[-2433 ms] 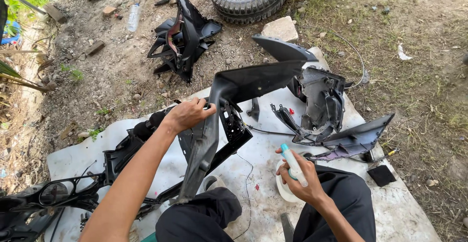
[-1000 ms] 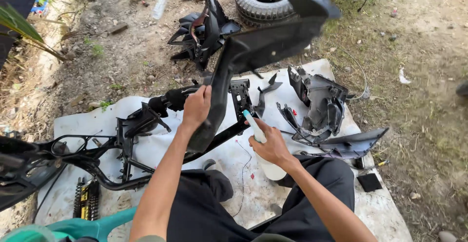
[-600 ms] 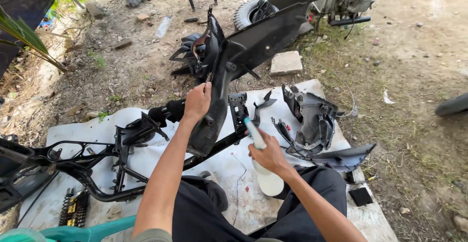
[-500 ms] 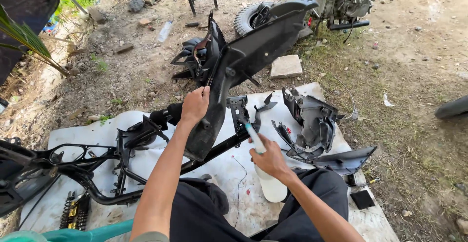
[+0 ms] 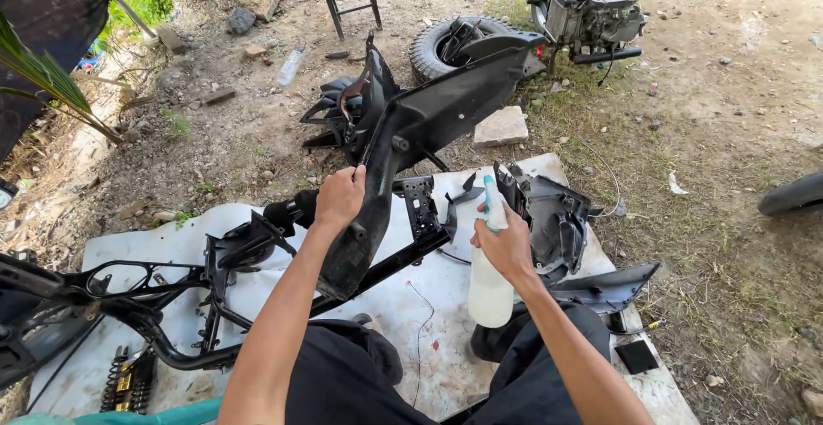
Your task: The person sprays a liquid from a white bottle onto a black motorcycle frame and then wipes it with a dark cloth. They dip the cloth into a green bucket of water to rinse it and continue scrubbing the frame and a separate black plastic part. The person flips the parts over to clean different sides.
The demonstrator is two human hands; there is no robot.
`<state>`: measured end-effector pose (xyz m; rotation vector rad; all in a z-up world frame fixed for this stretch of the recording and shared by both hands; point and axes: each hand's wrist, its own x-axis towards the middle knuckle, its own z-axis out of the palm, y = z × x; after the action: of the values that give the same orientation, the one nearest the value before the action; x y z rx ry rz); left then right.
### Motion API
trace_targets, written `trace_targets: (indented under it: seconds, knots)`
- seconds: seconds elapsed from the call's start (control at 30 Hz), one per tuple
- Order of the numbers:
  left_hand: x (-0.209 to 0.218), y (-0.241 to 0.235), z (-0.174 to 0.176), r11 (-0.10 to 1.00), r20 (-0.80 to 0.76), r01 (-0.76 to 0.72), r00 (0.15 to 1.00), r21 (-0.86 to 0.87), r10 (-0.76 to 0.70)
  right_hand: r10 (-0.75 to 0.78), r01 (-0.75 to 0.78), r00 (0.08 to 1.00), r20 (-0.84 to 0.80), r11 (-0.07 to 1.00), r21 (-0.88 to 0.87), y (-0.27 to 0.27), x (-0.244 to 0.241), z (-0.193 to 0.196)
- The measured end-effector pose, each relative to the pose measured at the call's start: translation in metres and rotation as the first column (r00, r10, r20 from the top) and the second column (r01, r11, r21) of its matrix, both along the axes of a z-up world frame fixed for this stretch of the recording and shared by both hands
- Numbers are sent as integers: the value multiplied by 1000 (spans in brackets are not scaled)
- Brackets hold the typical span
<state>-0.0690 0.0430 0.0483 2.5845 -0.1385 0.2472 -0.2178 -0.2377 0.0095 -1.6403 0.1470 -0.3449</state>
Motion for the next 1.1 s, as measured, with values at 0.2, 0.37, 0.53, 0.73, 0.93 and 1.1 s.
trace_targets:
  seconds: [0.2,0.37,0.53,0.73,0.93,1.1]
  knots:
    - [-12,-8,24,999,-61,-41,997,-12,40,86,-101,992,-89,978,-181,8,-13,-26]
    - [1,-8,25,998,-7,9,1000,-61,-10,203,-251,963,-179,918,-307,39,-41,-32]
    - [23,1,18,987,86,80,994,-136,-68,427,-486,869,-250,833,-267,60,-70,-22]
    - [50,4,12,972,242,139,966,-187,-92,470,-312,875,114,730,-609,53,-68,-77]
    - [45,0,13,970,219,119,973,-211,-72,367,-374,924,-105,926,-57,38,-52,-5]
    - [23,-6,11,965,110,92,992,-245,-66,209,-203,978,30,971,-123,15,-29,14]
